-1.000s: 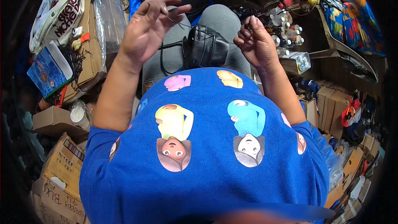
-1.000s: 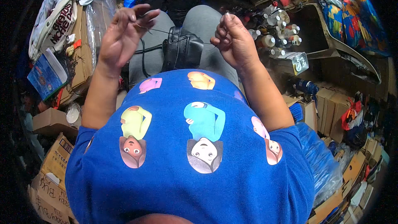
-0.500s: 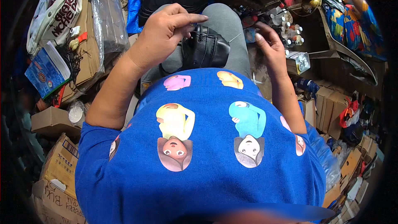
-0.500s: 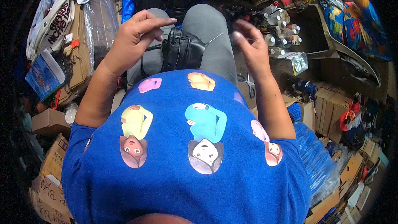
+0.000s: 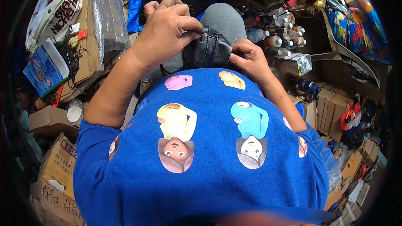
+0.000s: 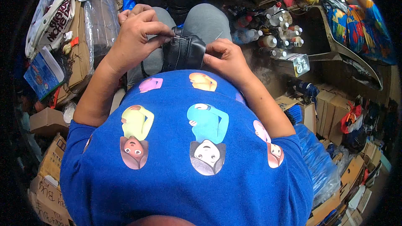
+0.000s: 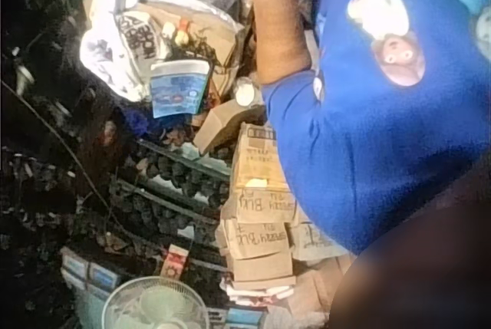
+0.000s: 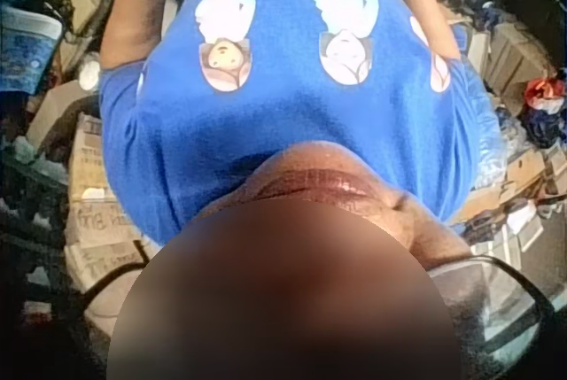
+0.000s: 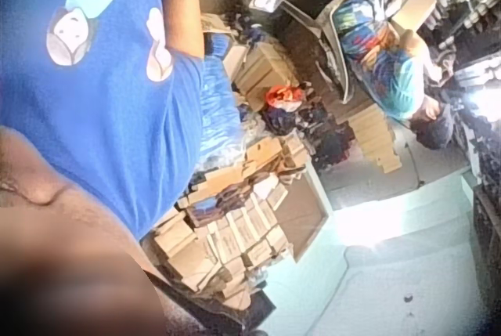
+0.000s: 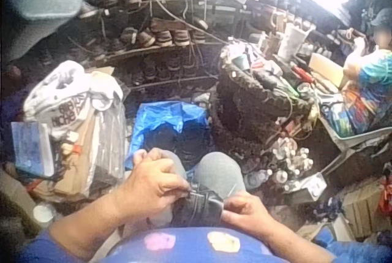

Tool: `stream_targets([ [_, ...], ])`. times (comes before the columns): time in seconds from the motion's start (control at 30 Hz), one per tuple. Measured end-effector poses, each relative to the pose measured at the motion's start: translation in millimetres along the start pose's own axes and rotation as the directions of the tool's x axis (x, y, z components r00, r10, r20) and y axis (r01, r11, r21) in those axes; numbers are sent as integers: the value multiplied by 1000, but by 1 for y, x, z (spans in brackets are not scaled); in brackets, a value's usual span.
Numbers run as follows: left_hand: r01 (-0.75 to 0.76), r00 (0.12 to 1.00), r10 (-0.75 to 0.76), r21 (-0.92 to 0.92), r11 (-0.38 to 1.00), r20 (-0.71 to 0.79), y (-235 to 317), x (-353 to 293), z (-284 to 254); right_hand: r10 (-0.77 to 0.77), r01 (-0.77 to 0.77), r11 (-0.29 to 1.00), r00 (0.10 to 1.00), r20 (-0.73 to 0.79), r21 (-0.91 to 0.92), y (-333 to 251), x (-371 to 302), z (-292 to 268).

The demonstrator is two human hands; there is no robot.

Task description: Stitching or repairing a black shoe upper using thread.

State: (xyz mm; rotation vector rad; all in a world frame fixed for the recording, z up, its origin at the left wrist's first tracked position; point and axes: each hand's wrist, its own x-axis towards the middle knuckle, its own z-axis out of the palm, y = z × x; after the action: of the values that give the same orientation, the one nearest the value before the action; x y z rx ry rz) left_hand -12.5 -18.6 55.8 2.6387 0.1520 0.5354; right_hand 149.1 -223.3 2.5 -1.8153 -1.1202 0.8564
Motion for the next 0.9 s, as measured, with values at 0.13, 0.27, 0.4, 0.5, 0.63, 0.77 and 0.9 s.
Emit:
stream_targets([
  [0.13,31,996,-29,-27,999,84,-1,-1,0,-56,56,998,998,8,20,0,3,1],
  [0.27,-17,998,17,-1,1000,53,-1,1,3,-64,64,998,998,-7,23,-1,2,2],
  [0.4,-54,996,51,32,998,69,0,4,3,-76,76,997,997,-27,16,-2,3,1],
  [0.5,-98,992,92,63,993,89,2,8,-1,-114,113,993,993,-35,-43,-4,4,1],
  [0.63,-203,974,178,191,960,140,12,15,-6,-207,196,976,971,-116,-98,-8,7,3],
  [0.77,-360,919,308,201,911,248,22,24,-4,-277,254,948,956,-100,-190,-13,10,2],
  [0.9,-266,934,219,142,953,282,4,25,-14,-391,351,880,918,-70,-319,-16,12,-2],
])
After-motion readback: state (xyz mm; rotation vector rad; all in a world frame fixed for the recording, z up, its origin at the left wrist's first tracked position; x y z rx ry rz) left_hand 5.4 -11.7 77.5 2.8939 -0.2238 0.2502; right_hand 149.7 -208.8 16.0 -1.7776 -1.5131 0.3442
